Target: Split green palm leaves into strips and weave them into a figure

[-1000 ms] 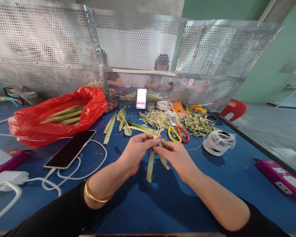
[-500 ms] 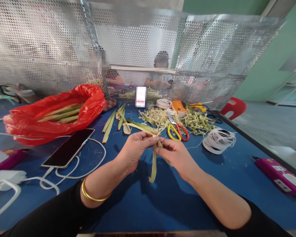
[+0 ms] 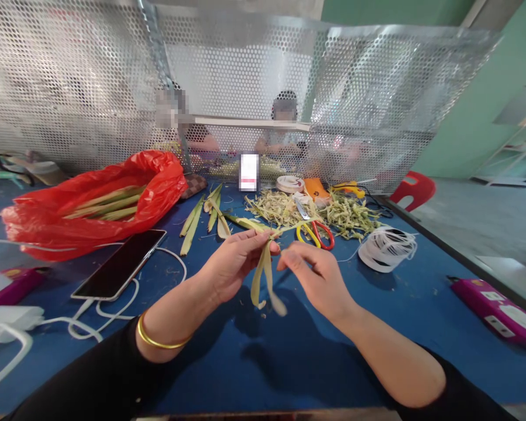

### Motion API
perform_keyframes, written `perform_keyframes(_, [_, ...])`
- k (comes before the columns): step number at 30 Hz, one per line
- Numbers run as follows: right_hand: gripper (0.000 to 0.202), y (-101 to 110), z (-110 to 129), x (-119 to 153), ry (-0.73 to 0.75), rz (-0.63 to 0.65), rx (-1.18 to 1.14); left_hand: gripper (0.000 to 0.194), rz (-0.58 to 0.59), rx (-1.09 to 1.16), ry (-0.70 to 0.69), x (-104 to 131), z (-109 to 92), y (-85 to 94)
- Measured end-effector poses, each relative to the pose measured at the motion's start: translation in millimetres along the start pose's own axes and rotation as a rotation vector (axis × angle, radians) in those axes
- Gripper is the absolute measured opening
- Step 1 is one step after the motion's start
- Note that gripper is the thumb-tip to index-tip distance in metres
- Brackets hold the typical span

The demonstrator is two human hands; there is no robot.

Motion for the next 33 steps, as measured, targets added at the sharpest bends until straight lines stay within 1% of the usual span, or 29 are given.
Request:
perform_keyframes(2, [0.028, 14, 2, 0, 0.035, -0.126, 0.018, 0.01, -0.011, 0.034, 0.017, 0, 1, -0.3])
perform_keyframes(3, [0.021, 19, 2, -1, 0.046, -0.179, 0.031, 0.008, -0.013, 0.049, 0.026, 0, 1, -1.1])
perform_keyframes(4, [0.013, 22, 2, -2, 0.051, -0.206, 0.045, 0.007, -0.015, 0.063, 0.037, 0, 2, -2.0])
perform_keyframes(5, [0.007, 21, 1, -3, 0.052, -0.203, 0.052, 0.006, -0.016, 0.075, 0.053, 0, 3, -3.0])
perform_keyframes(6, [0.007, 19, -1, -5, 0.047, -0.18, 0.047, 0.006, -0.014, 0.088, 0.072, 1, 4, -4.1])
perform_keyframes(9, [0.009, 7, -6, -8, 0.007, -0.054, -0.004, 0.005, 0.014, 0.126, 0.121, 2, 8, -7.5])
perform_keyframes(12, [0.006, 1, -9, -9, -0.027, 0.005, -0.022, 0.007, 0.046, 0.128, 0.143, 2, 10, -9.1])
perform_keyframes(15, [0.006, 3, -9, -8, -0.024, -0.016, 0.019, 0.01, 0.062, 0.087, 0.129, 2, 11, -9.3])
perform_keyframes(17, [0.007, 6, -7, -8, 0.02, -0.053, 0.069, 0.011, 0.063, 0.034, 0.09, 2, 8, -8.6])
perform_keyframes(20, [0.008, 10, -3, -7, 0.089, -0.116, 0.157, 0.012, 0.029, -0.058, 0.039, 2, 5, -4.2])
perform_keyframes(23, [0.009, 11, -2, -7, 0.108, -0.132, 0.192, 0.017, 0.007, -0.112, 0.015, 2, 3, -1.2])
perform_keyframes(28, [0.007, 17, 0, -8, 0.086, -0.151, 0.106, 0.017, -0.015, -0.138, -0.019, 2, 0, 0.3])
perform_keyframes(33, [0.013, 18, -7, -8, -0.039, -0.135, -0.06, 0.015, -0.069, -0.202, -0.065, 3, -4, 2.0])
Point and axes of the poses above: each hand's wrist, its own x-axis away from the middle knuckle, its own y-axis out of the back of the hand, z = x × y, the point moved 9 cm from there along -x, towards the middle knuckle, and after that the axes turned 5 degrees about -y, right-handed, at the moved point
